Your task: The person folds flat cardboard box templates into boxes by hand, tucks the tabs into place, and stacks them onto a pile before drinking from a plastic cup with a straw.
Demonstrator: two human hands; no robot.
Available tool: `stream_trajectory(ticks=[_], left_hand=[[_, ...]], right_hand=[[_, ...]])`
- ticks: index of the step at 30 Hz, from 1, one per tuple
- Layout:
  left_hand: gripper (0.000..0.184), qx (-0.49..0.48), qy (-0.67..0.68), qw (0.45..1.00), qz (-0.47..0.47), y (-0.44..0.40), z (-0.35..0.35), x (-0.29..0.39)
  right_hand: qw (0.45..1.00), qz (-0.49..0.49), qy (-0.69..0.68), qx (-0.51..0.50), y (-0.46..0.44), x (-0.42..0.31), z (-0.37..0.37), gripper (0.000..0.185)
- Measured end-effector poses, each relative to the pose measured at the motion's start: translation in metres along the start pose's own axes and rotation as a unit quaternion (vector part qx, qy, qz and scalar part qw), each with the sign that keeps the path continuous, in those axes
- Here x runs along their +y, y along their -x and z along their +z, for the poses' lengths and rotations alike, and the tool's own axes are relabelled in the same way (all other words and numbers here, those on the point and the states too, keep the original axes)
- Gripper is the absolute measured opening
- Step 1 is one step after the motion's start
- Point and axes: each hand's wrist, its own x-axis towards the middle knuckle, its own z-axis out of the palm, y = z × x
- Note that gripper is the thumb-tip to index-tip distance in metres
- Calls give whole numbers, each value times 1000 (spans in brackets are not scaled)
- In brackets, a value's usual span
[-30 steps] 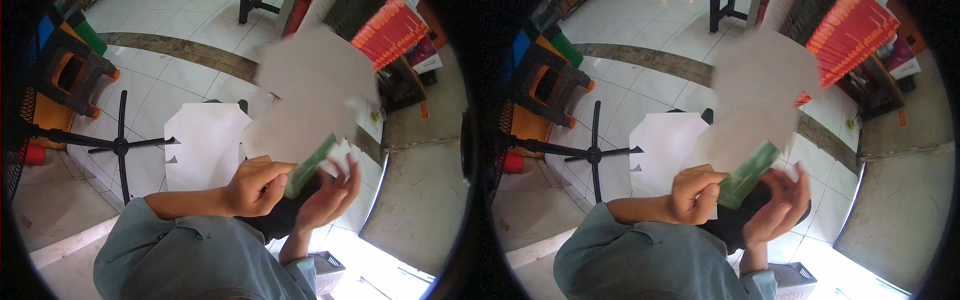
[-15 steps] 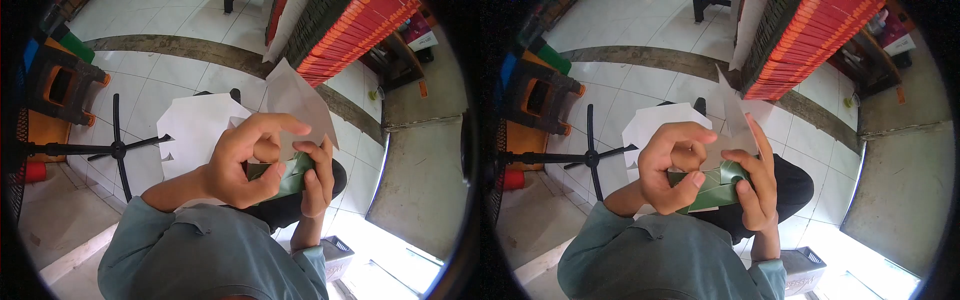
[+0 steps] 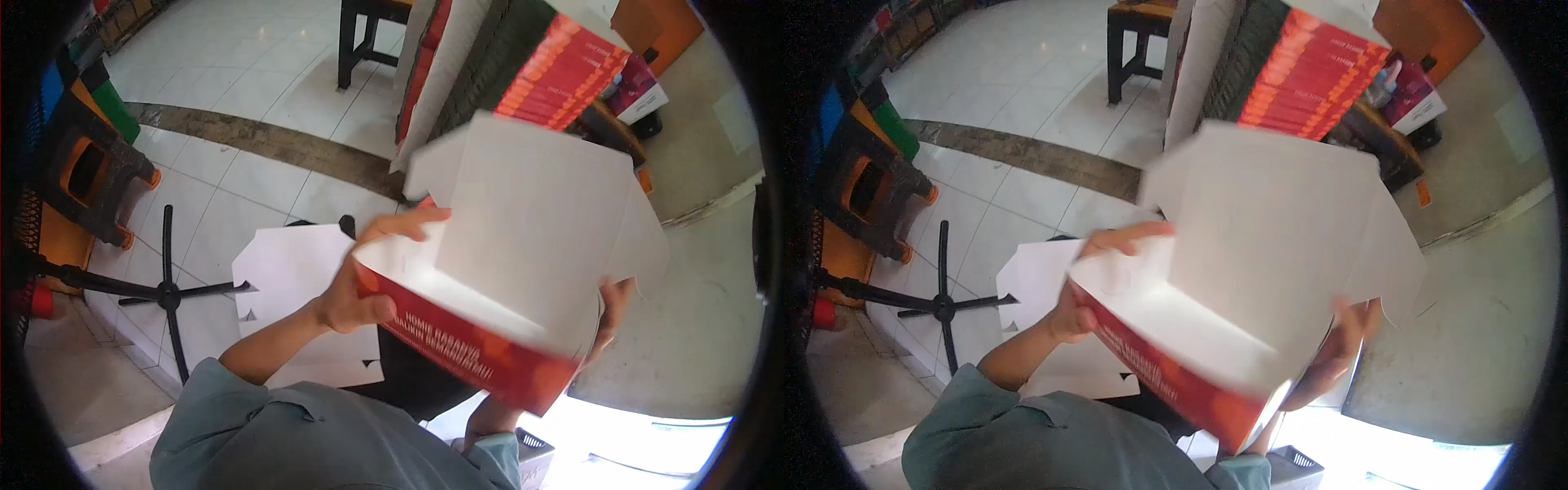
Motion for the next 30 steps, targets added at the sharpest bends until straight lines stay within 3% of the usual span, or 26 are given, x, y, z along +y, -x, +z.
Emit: stream_trajectory(ticks=[1, 2, 4, 6, 7, 8, 10, 11, 13, 16, 18, 19, 21, 24, 25, 26, 27, 29, 30], left_hand=[[67, 32, 24, 997, 61, -13, 4, 2], [64, 8, -68, 987, 143, -28, 2, 9], [62, -50, -224, 929, 291, -65, 0, 29], [69, -116, -331, 848, 396, -107, 8, 56], [77, -127, -376, 808, 435, -129, 13, 69], [84, -135, -415, 765, 474, -150, 19, 82], [93, -77, -390, 751, 527, -191, 18, 91], [97, -36, -361, 755, 546, -214, 17, 88], [99, 5, -362, 769, 527, -264, 0, 76], [88, 5, -541, 717, 440, -309, -8, 63], [85, 34, -587, 689, 423, -328, -24, 30], [81, 13, -604, 679, 417, -337, -32, 18], [78, -10, -623, 667, 408, -343, -40, 13], [73, -23, -592, 696, 405, -344, -48, 17], [68, -1, -594, 667, 450, -344, -49, 17], [64, 20, -594, 634, 494, -344, -49, 16], [64, 18, -594, 638, 491, -346, -50, 14], [82, 18, -611, 623, 488, -350, -48, 16], [82, 18, -611, 621, 490, -350, -47, 18]], right_hand=[[992, -26, 115, 36, -9, -4, -5, 57], [969, -44, 230, 77, -18, -8, -10, 60], [975, -144, 159, 54, -35, -24, -19, 56], [940, -240, 238, -53, -63, -50, -24, 49], [883, -282, 347, -145, -83, -60, -19, 45], [865, -335, 351, -125, -105, -52, -11, 28], [923, -283, 221, -139, -151, -35, -12, 20], [935, -251, 239, -76, -174, -22, -13, 20], [953, -203, 226, 6, -223, -4, -2, 24], [976, -182, 117, 16, -292, 16, 39, 38], [987, -159, 5, -12, -332, 55, 69, 40], [987, -160, 2, -14, -342, 74, 78, 40], [984, -119, 53, -125, -351, 104, 91, 44], [977, -99, 77, -174, -347, 130, 86, 42], [977, -93, 79, -178, -351, 136, 87, 42], [943, -229, 169, -171, -356, 138, 88, 40], [883, -360, 254, -159, -358, 134, 87, 38], [885, -355, 253, -166, -354, 120, 88, 34], [885, -373, 232, -154, -349, 108, 91, 33]])
